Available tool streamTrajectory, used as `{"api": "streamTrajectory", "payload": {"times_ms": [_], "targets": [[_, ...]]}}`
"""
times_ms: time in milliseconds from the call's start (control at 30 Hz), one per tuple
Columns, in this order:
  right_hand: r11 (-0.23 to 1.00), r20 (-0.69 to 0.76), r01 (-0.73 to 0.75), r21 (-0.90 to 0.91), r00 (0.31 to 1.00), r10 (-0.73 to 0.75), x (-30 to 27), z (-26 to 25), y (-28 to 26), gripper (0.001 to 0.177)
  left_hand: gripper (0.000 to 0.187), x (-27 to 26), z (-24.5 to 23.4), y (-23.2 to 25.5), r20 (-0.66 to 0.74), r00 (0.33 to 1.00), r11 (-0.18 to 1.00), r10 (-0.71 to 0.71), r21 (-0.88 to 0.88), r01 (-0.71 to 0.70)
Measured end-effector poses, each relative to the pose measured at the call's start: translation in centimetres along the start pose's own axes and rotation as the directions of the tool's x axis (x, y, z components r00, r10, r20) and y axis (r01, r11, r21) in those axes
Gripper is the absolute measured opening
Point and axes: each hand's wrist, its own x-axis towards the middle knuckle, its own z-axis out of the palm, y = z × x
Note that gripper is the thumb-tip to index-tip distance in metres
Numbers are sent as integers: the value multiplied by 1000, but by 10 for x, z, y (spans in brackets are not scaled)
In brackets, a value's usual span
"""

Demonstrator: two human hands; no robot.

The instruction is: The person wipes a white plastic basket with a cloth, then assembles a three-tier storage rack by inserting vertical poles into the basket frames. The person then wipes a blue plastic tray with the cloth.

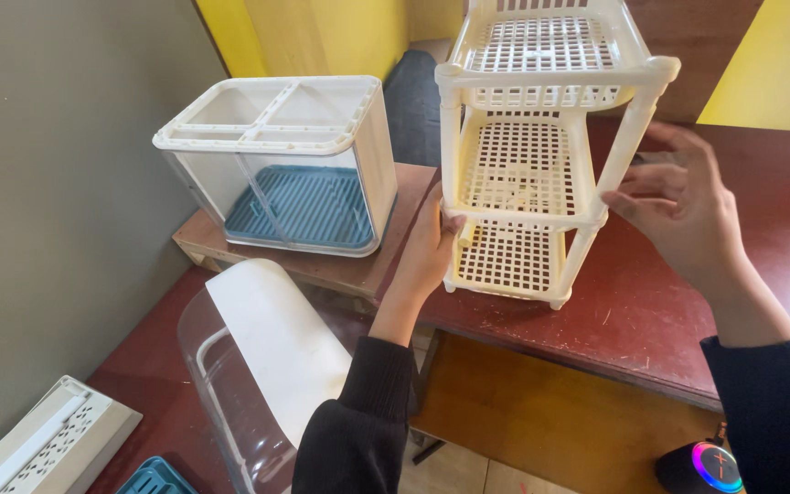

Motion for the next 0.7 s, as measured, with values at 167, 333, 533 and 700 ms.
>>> {"api": "streamTrajectory", "payload": {"times_ms": [167, 333, 533, 700], "targets": [[952, -57, 284, -112, 955, -292, 26, -3, -22, 99, 59, -2, 11, 4, -14, 1000, 990, -28, -136, 26], [932, -37, 281, -230, 954, -297, 44, 6, -20, 94, 54, -2, 8, 8, -38, 999, 1000, 21, -11, -21], [917, -111, 352, -188, 920, -376, 48, 19, -8, 74, 54, -4, 13, 9, -108, 992, 998, -71, -6, 70], [902, -132, 363, -234, 908, -399, 50, 25, -3, 71, 55, -3, 9, -4, -85, 988, 990, -132, -62, 127]]}}
